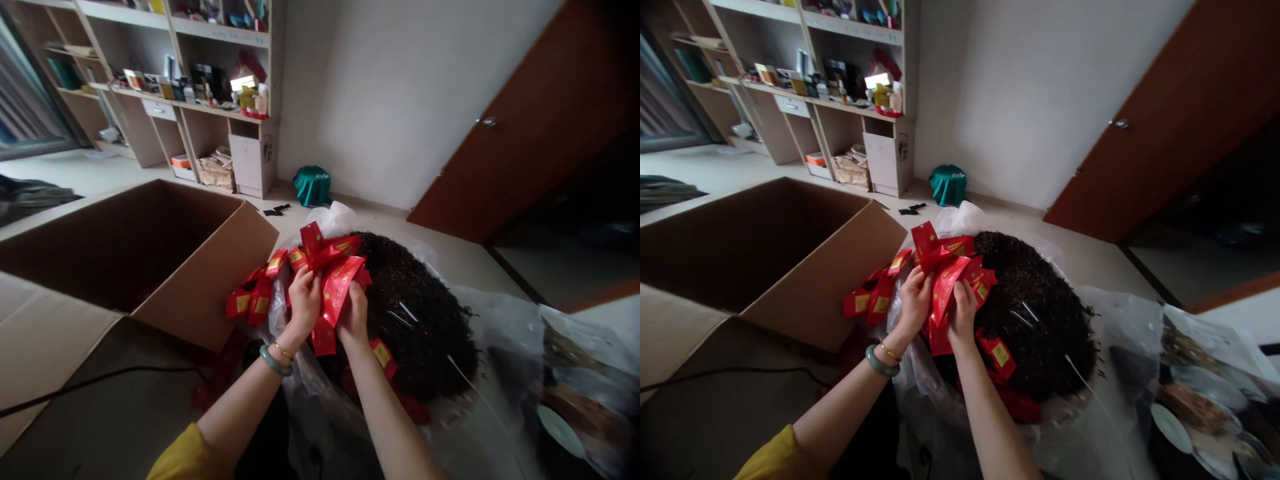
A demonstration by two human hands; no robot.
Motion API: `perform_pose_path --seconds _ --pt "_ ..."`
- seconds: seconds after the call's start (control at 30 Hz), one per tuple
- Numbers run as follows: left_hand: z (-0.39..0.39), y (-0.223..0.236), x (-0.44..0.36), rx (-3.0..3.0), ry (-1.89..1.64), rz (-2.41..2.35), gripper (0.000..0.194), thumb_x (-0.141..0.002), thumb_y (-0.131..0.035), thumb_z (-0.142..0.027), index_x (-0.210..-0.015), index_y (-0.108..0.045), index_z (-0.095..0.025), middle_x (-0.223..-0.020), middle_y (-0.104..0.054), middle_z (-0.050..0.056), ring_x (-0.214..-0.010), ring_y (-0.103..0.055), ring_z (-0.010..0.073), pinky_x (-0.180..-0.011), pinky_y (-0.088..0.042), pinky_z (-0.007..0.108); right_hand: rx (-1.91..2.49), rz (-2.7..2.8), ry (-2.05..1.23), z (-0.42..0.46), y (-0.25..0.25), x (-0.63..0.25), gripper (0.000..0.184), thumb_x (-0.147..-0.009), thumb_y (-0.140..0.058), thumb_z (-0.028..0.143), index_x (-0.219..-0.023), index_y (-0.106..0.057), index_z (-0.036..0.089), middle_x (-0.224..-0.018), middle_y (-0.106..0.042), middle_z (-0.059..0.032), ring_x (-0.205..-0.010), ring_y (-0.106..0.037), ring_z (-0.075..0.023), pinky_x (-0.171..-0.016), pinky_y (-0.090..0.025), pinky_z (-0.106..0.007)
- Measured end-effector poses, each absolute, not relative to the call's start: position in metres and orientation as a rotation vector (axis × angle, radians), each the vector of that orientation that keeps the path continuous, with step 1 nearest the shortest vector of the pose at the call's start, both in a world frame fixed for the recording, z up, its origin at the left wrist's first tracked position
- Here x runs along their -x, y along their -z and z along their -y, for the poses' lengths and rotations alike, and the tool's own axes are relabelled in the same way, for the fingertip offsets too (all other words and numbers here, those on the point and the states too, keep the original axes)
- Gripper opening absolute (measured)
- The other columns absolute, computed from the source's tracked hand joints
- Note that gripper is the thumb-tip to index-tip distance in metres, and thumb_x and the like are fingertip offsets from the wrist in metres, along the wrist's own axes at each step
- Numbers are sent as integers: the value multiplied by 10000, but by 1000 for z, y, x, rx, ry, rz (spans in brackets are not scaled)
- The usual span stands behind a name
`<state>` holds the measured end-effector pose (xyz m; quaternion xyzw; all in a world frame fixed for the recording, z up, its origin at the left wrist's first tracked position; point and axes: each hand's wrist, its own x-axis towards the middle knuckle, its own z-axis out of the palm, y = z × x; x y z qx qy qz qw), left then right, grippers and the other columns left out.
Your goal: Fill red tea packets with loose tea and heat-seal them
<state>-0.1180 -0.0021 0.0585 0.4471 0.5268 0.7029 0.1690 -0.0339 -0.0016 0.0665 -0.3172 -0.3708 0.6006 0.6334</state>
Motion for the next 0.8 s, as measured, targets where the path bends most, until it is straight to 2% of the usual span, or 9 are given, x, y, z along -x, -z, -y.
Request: perform_pose_path --seconds 0.2,0.37,0.5,0.57,0.63,0.7,0.8 --pt "29 -87 187 -1138 -2230 -1540 182 -854 -528 -224 -824 -700 -172 -984 -678 76 -901 -625 165 -839 -490 283 629 1098 -1445 11 -96 105 299 -728 -614 436 -907 -620 196 -908 -682 -29 -881 -620 -209 -803 -479 -344" --pt "55 -89 288 -930 -2418 -1754 199 -854 -524 -264 -864 -700 -174 -981 -682 67 -907 -627 164 -852 -479 276 534 1295 -1605 12 -104 214 290 -721 -612 472 -802 -595 194 -770 -660 11 -770 -613 -172 -715 -486 -297" --pt "71 -71 376 -729 -2433 -1990 220 -852 -523 -289 -819 -691 -151 -939 -682 82 -911 -628 183 -870 -473 297 423 1328 -1845 19 -102 309 312 -697 -619 485 -816 -615 197 -765 -673 9 -855 -635 -195 -756 -505 -301" --pt "78 -60 415 -591 -2346 -2069 228 -858 -512 -289 -879 -687 -143 -992 -681 105 -1010 -613 216 -937 -449 342 426 1314 -1974 21 -99 349 349 -686 -620 502 -861 -623 201 -820 -689 -5 -934 -631 -213 -815 -508 -324" --pt "86 -52 443 -445 -2229 -2110 277 -865 -508 -289 -1049 -651 -141 -1182 -624 141 -1194 -523 251 -1036 -376 397 495 1348 -2083 22 -95 378 428 -705 -583 556 -935 -629 198 -944 -697 -38 -1053 -598 -236 -907 -477 -372" --pt "95 -48 456 -282 -2134 -2137 399 -873 -506 -319 -1227 -556 -142 -1392 -461 175 -1355 -347 284 -1109 -268 452 587 1424 -2099 21 -91 392 512 -727 -550 600 -1053 -616 212 -1129 -659 -61 -1197 -514 -251 -1010 -396 -427" --pt "105 -49 442 -198 -2154 -2172 516 -874 -503 -386 -1340 -440 -174 -1520 -254 167 -1433 -144 306 -1136 -187 502 617 1542 -1988 19 -89 381 572 -733 -560 615 -1177 -573 254 -1351 -531 -46 -1345 -349 -250 -1106 -242 -472"
